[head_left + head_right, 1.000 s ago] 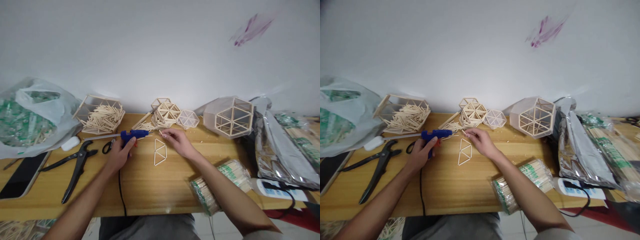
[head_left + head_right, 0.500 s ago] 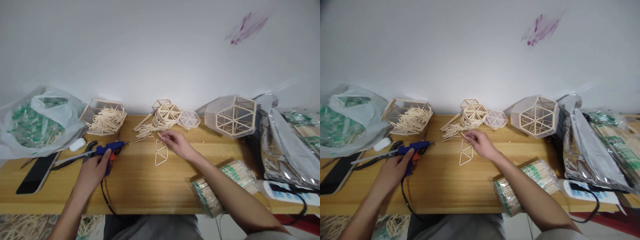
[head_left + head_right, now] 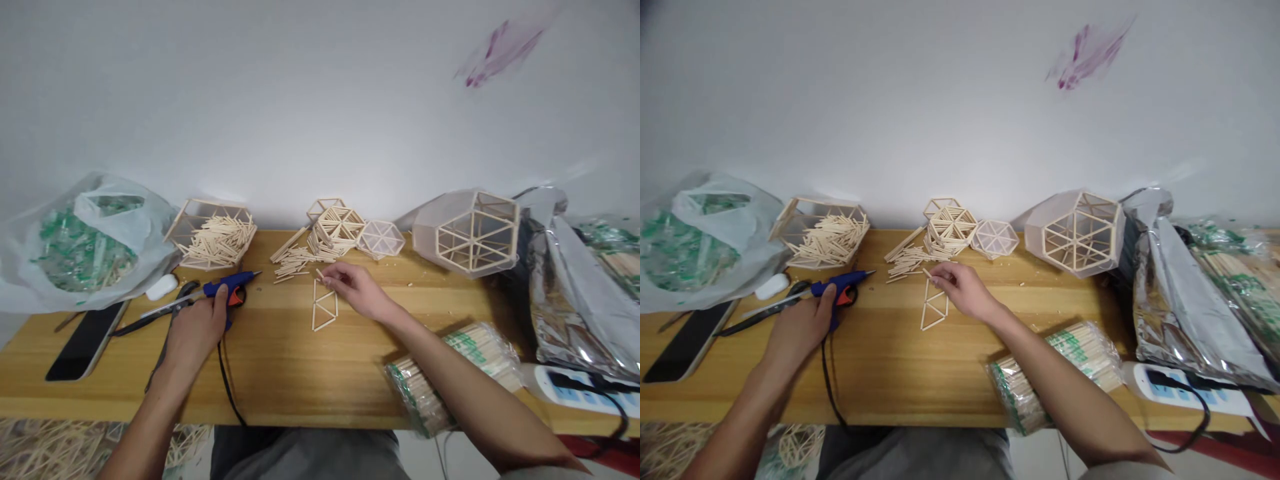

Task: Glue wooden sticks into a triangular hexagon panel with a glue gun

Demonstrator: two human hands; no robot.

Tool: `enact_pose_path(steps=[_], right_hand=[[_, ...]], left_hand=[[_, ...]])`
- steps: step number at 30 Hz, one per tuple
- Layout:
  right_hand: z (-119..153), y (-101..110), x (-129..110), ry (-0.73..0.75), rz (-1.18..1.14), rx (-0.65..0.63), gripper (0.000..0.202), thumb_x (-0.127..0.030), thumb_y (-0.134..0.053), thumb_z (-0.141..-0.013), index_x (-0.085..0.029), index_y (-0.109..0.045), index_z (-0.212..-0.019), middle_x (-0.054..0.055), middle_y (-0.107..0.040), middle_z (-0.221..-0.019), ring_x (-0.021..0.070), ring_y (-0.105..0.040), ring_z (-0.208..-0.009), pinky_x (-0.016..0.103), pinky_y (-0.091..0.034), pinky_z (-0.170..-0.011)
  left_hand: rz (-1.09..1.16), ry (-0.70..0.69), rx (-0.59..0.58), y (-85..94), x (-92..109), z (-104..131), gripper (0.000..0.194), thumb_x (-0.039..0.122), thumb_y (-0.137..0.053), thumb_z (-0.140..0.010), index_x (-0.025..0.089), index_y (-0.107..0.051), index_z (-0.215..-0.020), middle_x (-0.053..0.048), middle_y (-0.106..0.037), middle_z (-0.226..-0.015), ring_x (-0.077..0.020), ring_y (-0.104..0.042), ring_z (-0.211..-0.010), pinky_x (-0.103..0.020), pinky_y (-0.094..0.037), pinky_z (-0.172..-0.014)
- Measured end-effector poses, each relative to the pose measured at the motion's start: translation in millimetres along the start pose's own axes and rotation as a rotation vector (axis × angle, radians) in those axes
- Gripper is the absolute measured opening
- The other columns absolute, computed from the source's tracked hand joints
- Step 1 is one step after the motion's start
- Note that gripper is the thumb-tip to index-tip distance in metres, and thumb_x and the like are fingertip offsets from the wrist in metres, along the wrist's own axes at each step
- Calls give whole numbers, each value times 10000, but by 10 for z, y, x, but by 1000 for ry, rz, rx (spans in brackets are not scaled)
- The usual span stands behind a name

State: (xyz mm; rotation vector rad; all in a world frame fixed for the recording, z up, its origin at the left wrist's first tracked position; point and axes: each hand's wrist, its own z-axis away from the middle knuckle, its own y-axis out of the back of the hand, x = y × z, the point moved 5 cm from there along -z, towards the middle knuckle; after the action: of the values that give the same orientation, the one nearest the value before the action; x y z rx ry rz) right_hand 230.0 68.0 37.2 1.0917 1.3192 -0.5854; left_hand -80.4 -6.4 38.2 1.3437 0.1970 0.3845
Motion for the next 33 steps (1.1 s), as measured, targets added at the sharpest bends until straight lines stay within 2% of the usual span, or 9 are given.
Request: enact_pose_path(steps=[8, 11, 13, 14, 16, 18, 23, 28, 33], right_hand=[[-2, -46, 56, -128, -285, -65, 339, -501, -793, -852, -186, -723, -957, 31, -749, -835, 174, -693, -768, 298, -552, -699], [2, -55, 56, -150, -349, -74, 337, -480, -818, -841, -181, -732, -970, 28, -751, -822, 170, -710, -768, 307, -579, -717], [7, -66, 51, -156, -383, -83, 329, -460, -834, -835, -177, -736, -971, 29, -755, -821, 170, -723, -774, 315, -595, -735], [10, -74, 47, -159, -400, -90, 326, -452, -840, -833, -177, -735, -971, 30, -757, -825, 171, -728, -779, 320, -600, -746], [17, -95, 40, -169, -437, -105, 327, -444, -851, -827, -180, -725, -973, 31, -762, -837, 173, -738, -793, 332, -607, -772], [23, -115, 35, -178, -479, -111, 349, -436, -869, -812, -186, -705, -992, 32, -765, -867, 174, -747, -821, 339, -609, -804], [22, -144, 47, -173, -547, -106, 422, -440, -909, -770, -205, -626, -976, 19, -756, -882, 166, -753, -830, 322, -601, -807], [20, -81, 67, -94, -336, -43, 293, -354, -828, -859, -203, -610, -984, 20, -739, -865, 169, -719, -795, 303, -566, -739], [26, 18, -16, 92, 265, 4, 62, -155, -729, -924, -176, -671, -914, 25, -698, -819, 163, -628, -741, 283, -475, -704]], left_hand=[[-28, 10, 46, 130, 11, -27, 683, 692, -312, -972, 202, -732, -747, -210, -723, -725, -437, -704, -756, -438, -444, -638], [27, -40, 284, 294, 102, 86, 554, 631, -395, -976, 205, -699, -797, -183, -729, -817, -408, -695, -840, -438, -459, -687], [205, -129, 482, 374, 270, 228, 435, 555, -471, -976, 197, -694, -867, -158, -735, -908, -360, -691, -923, -425, -489, -777], [330, -223, 489, 359, 403, 293, 389, 525, -506, -973, 197, -697, -887, -133, -739, -911, -325, -693, -913, -409, -500, -806], [603, -385, 368, 254, 707, 392, 314, 485, -573, -966, 209, -722, -968, -91, -765, -965, -265, -707, -904, -368, -524, -843], [778, -441, 247, 134, 995, 450, 274, 460, -645, -940, 223, -750, -1031, -67, -791, -991, -245, -722, -918, -358, -534, -885], [1185, -372, 37, -61, 1439, 408, 210, 398, -724, -884, 205, -782, -941, -56, -807, -959, -225, -733, -889, -328, -569, -827], [1214, -361, 10, -122, 1360, 299, 229, 411, -726, -890, 196, -761, -959, -40, -796, -920, -202, -733, -839, -313, -577, -799], [775, -579, 150, -145, 1054, 255, 206, 369, -655, -968, 231, -798, -1024, -47, -810, -1039, -234, -739, -974, -363, -555, -886]])
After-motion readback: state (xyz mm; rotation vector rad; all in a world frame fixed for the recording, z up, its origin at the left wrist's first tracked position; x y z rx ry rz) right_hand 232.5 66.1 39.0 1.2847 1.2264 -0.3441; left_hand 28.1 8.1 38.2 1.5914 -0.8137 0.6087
